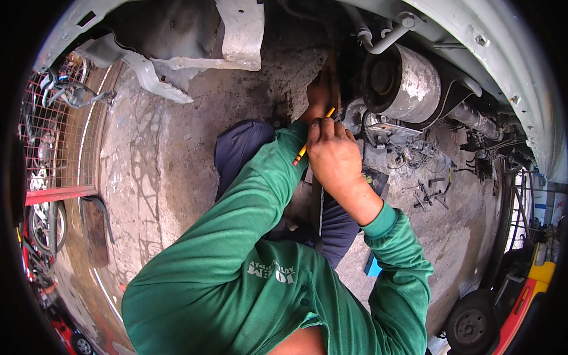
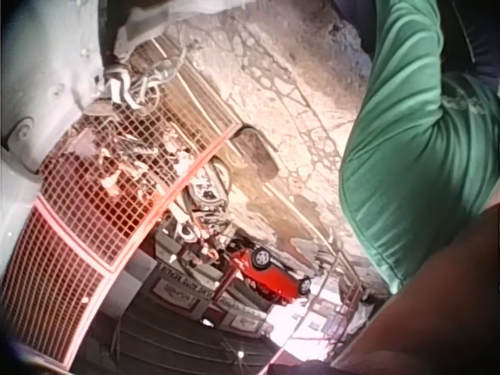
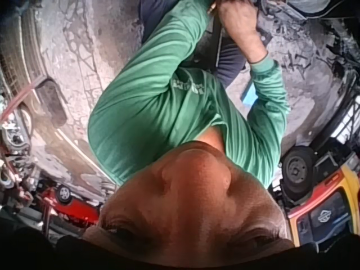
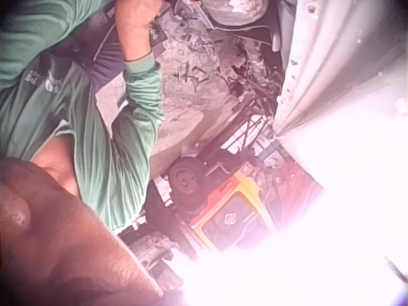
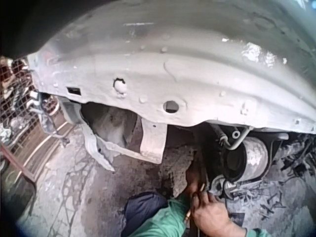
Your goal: The person positions a metal plate under a vehicle's undercarriage, aligns it with the frame, and uses a pencil to mark the plate for cutting or fitting. The person repeatedly adjusts the plate and marks it while working in a crouched position.
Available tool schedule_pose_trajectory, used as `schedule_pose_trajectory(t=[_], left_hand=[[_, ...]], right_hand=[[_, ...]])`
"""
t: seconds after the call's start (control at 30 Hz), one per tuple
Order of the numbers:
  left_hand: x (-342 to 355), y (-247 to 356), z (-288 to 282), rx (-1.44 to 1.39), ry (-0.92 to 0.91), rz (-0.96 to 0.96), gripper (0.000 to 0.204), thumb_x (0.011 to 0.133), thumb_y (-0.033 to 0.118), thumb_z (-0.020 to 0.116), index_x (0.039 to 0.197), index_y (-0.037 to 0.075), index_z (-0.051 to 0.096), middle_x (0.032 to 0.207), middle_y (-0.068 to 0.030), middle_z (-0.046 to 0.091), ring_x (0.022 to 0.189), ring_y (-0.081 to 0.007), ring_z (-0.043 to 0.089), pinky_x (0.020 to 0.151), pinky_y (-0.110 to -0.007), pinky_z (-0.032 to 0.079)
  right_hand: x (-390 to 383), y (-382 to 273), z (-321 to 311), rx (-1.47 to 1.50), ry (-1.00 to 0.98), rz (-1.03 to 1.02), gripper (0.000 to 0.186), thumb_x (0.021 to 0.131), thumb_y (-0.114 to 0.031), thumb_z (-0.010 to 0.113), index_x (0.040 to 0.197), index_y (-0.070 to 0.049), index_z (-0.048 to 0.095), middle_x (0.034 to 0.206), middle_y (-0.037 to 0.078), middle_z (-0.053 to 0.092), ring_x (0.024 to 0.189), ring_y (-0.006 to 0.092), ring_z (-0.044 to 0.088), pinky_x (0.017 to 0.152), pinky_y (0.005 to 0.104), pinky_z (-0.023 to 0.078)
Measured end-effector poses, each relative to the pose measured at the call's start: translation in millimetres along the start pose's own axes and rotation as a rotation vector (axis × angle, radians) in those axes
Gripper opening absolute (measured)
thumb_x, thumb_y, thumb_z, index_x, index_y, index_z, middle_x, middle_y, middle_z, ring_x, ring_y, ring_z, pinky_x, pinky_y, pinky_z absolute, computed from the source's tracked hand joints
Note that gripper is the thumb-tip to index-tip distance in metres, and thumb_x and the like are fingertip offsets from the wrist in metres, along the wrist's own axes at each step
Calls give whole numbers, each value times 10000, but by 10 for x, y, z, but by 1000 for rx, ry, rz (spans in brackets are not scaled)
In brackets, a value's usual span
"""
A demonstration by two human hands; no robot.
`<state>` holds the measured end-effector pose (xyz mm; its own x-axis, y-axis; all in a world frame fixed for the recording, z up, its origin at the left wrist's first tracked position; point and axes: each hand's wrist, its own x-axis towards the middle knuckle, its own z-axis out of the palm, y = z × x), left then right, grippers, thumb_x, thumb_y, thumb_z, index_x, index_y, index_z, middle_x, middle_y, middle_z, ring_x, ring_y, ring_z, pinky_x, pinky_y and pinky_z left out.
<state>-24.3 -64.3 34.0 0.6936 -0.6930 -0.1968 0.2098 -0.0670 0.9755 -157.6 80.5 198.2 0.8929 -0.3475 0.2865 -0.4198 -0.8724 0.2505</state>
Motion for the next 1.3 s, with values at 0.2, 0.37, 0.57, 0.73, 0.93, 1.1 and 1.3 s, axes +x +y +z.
schedule_pose_trajectory(t=[0.2,0.37,0.57,0.73,0.93,1.1,1.3], left_hand=[[-66,72,16,28,16,28,646,1052,614,378,1322,117,690,1249,-293,685,1211,-503,618,1001,-523,508],[-48,52,-12,35,23,32,637,1056,596,376,1312,105,691,1244,-295,686,1215,-500,617,997,-520,510],[-61,47,30,9,47,57,642,1054,602,387,1324,106,692,1251,-285,690,1213,-489,625,1010,-500,508],[-40,17,0,-27,52,38,665,1050,609,410,1328,73,689,1266,-272,690,1222,-483,623,1010,-483,511],[-31,42,5,-20,35,53,666,1052,592,438,1311,34,692,1269,-282,689,1226,-450,639,1001,-455,513],[-18,-6,144,-73,16,45,691,1047,612,429,1325,37,692,1259,-281,691,1233,-456,634,1003,-470,517],[136,-245,115,-56,98,61,708,1037,634,426,1323,45,695,1242,-278,700,1233,-459,632,1002,-471,515]], right_hand=[[43,-21,6,-57,-14,5,245,820,-138,635,1012,14,655,923,127,628,841,269,679,707,366,570],[56,-55,-69,-57,-39,-16,204,828,-134,633,977,4,658,925,130,634,846,274,681,712,367,569],[79,-42,-62,-40,-59,2,189,829,-132,634,963,-1,654,930,135,637,850,279,683,721,369,570],[64,-67,-102,-30,-43,-19,173,826,-132,637,947,-9,651,930,135,636,861,283,685,727,374,571],[62,-59,-62,-46,-44,-13,186,824,-132,640,961,-8,658,929,130,638,857,279,682,735,372,571],[-30,-38,-304,140,-38,-4,198,814,-148,665,959,-13,657,983,133,618,901,297,652,762,400,547],[-833,-308,-811,711,-280,69,301,780,-163,773,997,-9,633,1003,183,575,811,402,660,702,501,547]])
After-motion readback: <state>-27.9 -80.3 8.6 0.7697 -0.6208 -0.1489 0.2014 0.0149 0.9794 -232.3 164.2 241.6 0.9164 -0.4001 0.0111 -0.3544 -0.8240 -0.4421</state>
